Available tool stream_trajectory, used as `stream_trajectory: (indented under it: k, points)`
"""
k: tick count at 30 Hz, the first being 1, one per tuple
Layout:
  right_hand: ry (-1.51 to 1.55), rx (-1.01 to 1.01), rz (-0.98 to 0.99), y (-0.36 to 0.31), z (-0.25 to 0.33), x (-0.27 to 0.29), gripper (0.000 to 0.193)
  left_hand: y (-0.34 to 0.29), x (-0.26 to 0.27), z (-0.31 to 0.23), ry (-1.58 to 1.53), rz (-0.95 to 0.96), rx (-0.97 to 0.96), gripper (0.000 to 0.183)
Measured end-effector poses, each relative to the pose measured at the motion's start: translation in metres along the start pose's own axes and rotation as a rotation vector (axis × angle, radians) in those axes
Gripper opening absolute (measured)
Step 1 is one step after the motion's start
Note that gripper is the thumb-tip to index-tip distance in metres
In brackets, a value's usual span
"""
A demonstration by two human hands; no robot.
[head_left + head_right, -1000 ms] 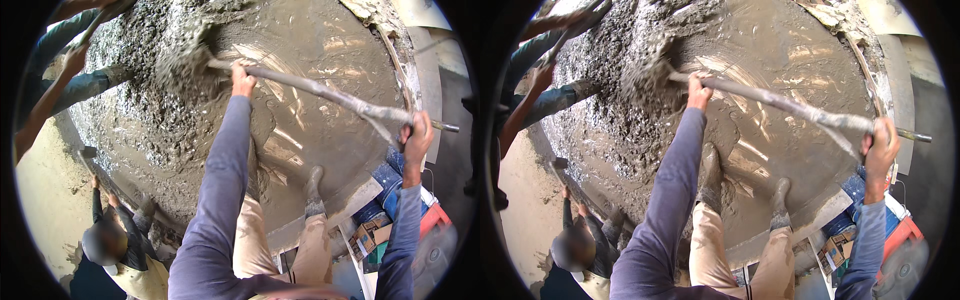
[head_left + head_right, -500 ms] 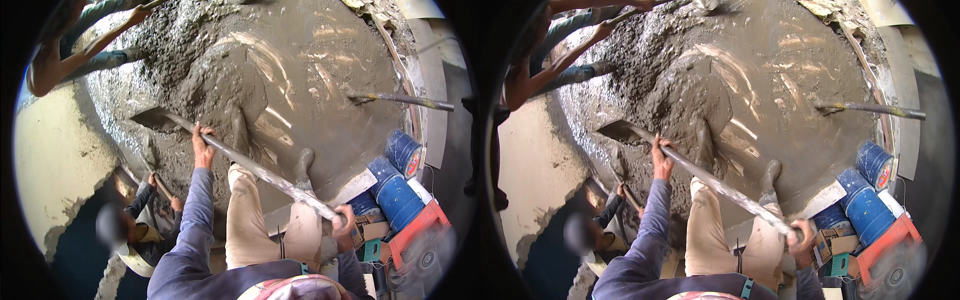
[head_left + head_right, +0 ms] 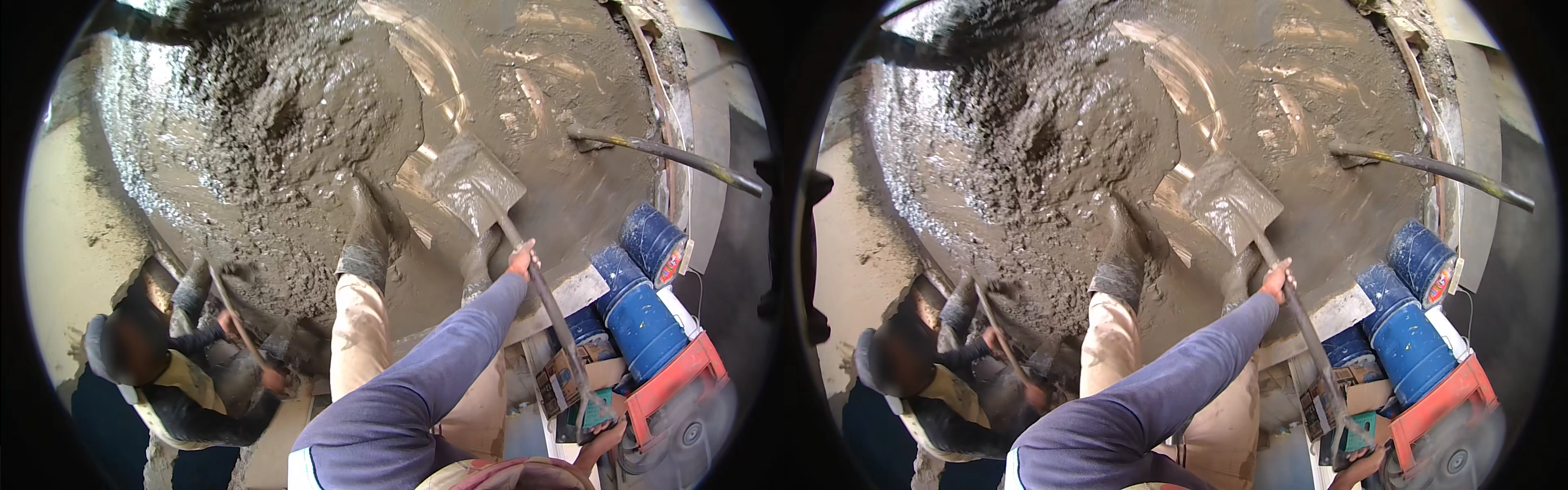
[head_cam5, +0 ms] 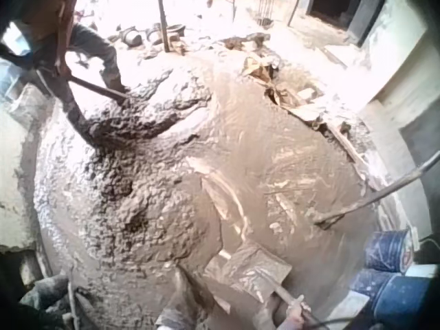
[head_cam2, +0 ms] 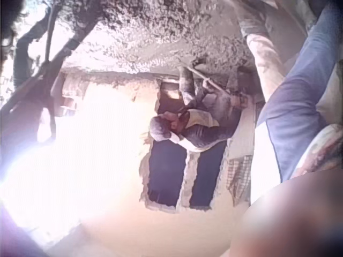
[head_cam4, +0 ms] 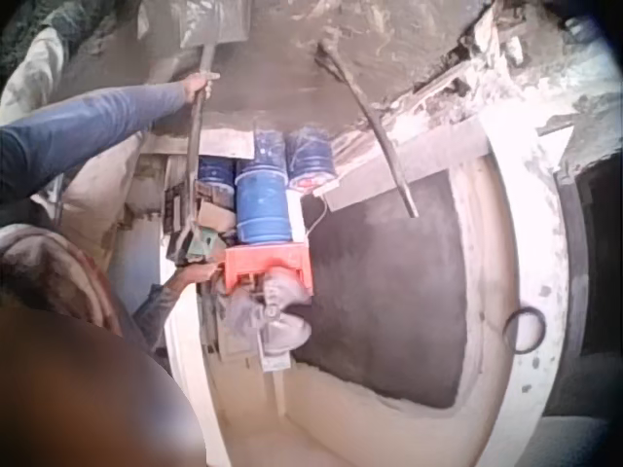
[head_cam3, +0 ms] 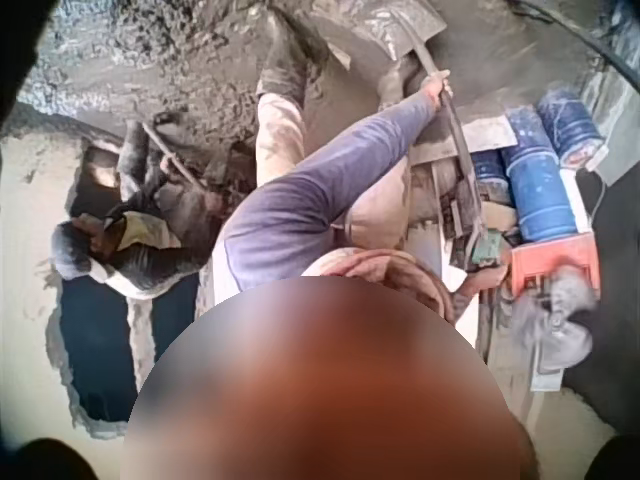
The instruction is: The person uses a long-handled shovel to spread and level wet concrete on a floor while other workers assist nearby. The person repeatedly scoops and pushes the concrete to create a uniform surface.
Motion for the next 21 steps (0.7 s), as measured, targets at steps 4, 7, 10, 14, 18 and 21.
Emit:
stream_trajectory:
  k: [4, 7, 10, 14, 18, 21]
  points:
    - [0.066, -0.011, 0.153, -0.01, 0.057, -0.116, 0.043, 0.004, -0.019, -0.116, 0.094, 0.096, -0.177, 0.03]
    - [0.154, 0.022, 0.427, -0.046, 0.084, -0.244, 0.029, -0.035, -0.02, -0.296, 0.088, 0.077, -0.267, 0.025]
    - [0.144, 0.172, 0.568, -0.092, 0.094, -0.352, 0.022, -0.099, -0.006, -0.45, -0.078, 0.195, -0.425, 0.02]
    - [0.091, 0.456, 0.618, -0.145, 0.117, -0.39, 0.028, -0.175, -0.01, -0.523, -0.127, 0.32, -0.586, 0.026]
    - [-0.082, 0.768, 0.747, -0.199, 0.118, -0.376, 0.032, -0.273, -0.014, -0.561, -0.283, 0.619, -0.648, 0.033]
    - [-0.186, 1.099, 0.975, -0.238, 0.103, -0.361, 0.036, -0.352, -0.001, -0.58, -0.354, 0.851, -0.668, 0.032]
Point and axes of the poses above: each hand's wrist, its own y-axis towards the middle knuckle, its own x-axis out of the back of the hand, z = x × y, the point moved 2 cm from there along y, towards the middle knuckle, and after that the axes turned 12 degrees about z, right-handed, at the moved point
